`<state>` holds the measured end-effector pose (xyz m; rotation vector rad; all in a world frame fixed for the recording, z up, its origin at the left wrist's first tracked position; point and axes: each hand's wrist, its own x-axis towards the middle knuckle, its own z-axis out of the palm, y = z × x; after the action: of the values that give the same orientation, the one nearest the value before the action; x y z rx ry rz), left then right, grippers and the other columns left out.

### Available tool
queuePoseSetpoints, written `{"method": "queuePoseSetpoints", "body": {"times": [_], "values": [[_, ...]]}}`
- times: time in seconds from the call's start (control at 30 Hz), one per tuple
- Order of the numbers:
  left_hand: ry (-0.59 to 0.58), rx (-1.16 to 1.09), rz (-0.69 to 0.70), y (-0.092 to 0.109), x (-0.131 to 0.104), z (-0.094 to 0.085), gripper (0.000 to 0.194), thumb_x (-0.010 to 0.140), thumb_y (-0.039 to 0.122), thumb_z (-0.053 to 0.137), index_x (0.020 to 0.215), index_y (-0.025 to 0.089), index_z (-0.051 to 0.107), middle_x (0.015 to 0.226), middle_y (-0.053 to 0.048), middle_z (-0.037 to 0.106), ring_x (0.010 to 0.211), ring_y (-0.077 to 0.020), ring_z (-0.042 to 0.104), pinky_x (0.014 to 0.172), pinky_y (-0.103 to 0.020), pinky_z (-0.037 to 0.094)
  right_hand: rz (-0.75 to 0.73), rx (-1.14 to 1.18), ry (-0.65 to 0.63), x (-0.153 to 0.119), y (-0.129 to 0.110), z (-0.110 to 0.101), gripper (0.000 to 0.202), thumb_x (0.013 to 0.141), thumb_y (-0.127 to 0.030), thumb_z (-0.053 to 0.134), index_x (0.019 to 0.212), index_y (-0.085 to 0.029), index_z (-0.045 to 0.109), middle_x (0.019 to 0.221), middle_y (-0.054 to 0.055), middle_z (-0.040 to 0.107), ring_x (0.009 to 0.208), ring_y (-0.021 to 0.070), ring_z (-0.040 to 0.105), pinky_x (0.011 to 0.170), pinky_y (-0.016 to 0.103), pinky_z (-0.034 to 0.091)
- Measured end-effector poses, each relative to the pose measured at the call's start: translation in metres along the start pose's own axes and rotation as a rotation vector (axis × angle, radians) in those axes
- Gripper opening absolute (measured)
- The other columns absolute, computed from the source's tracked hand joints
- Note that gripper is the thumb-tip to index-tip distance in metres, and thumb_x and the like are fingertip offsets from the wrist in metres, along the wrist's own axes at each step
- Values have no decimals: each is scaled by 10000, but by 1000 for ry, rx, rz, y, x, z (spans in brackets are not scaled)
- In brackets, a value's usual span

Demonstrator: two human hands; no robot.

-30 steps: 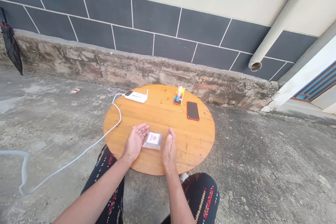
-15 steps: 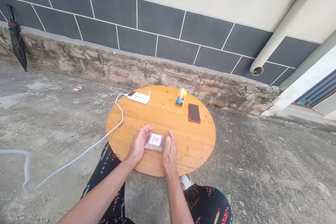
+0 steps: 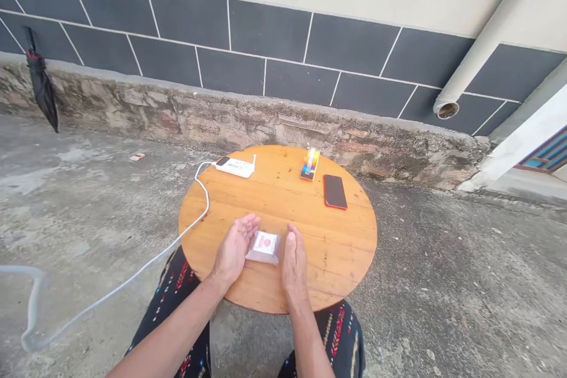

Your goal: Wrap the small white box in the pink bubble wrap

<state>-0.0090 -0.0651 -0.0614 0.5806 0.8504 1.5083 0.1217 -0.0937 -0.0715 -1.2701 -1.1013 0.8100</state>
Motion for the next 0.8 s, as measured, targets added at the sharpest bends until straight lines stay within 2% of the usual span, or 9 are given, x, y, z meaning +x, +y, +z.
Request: {"method": "queuePoseSetpoints", "body": {"times": [0.2,0.33,0.5,0.6,0.7,0.73,0.77,0.8], "values": [[0,65,-24,-3,7,7,378,934,393,389,1039,156,664,1175,-122,642,1163,-220,550,1079,-387,316,29,55,-41,8,0,21,570,907,-595,366,1258,-177,532,1345,102,508,1244,244,459,1061,413,341],[26,98,-34,-9,7,15,363,919,391,417,1056,162,662,1144,-116,656,1119,-250,571,1034,-413,362,48,69,-62,12,2,31,593,906,-607,354,1267,-166,520,1348,109,502,1246,242,457,1066,411,337],[50,147,-49,-17,18,30,370,910,409,436,1075,158,652,1105,-133,660,1060,-288,587,954,-454,418,78,125,-68,25,3,34,678,875,-666,350,1290,-150,494,1333,132,513,1239,265,466,1025,436,380],[55,157,-30,-14,21,31,344,901,392,467,1065,158,658,1136,-131,644,1102,-287,562,1000,-440,381,106,136,-66,28,0,29,665,875,-661,361,1291,-160,498,1361,125,489,1255,262,452,1034,432,373],[54,167,81,2,3,19,271,882,341,521,1067,203,664,1268,-71,574,1254,-242,438,1109,-340,246,77,140,-13,27,-6,15,621,903,-628,342,1303,-178,494,1398,94,454,1290,240,411,1092,423,295],[32,206,164,10,-8,13,273,871,334,546,1085,210,659,1273,-65,569,1272,-243,417,1120,-327,220,61,142,26,26,-8,9,613,912,-618,330,1305,-177,493,1403,90,449,1296,236,402,1103,424,274],[-4,236,181,18,-21,7,277,848,337,584,1086,217,660,1250,-64,584,1260,-257,427,1114,-331,231,52,147,72,25,-9,4,611,917,-611,320,1302,-171,495,1399,93,453,1293,238,406,1105,430,269],[-70,233,125,26,-36,1,278,812,334,636,1063,220,670,1199,-72,615,1221,-279,465,1090,-348,273,50,155,113,24,-9,-1,613,920,-607,311,1296,-161,499,1387,103,466,1281,244,423,1098,440,280]]}}
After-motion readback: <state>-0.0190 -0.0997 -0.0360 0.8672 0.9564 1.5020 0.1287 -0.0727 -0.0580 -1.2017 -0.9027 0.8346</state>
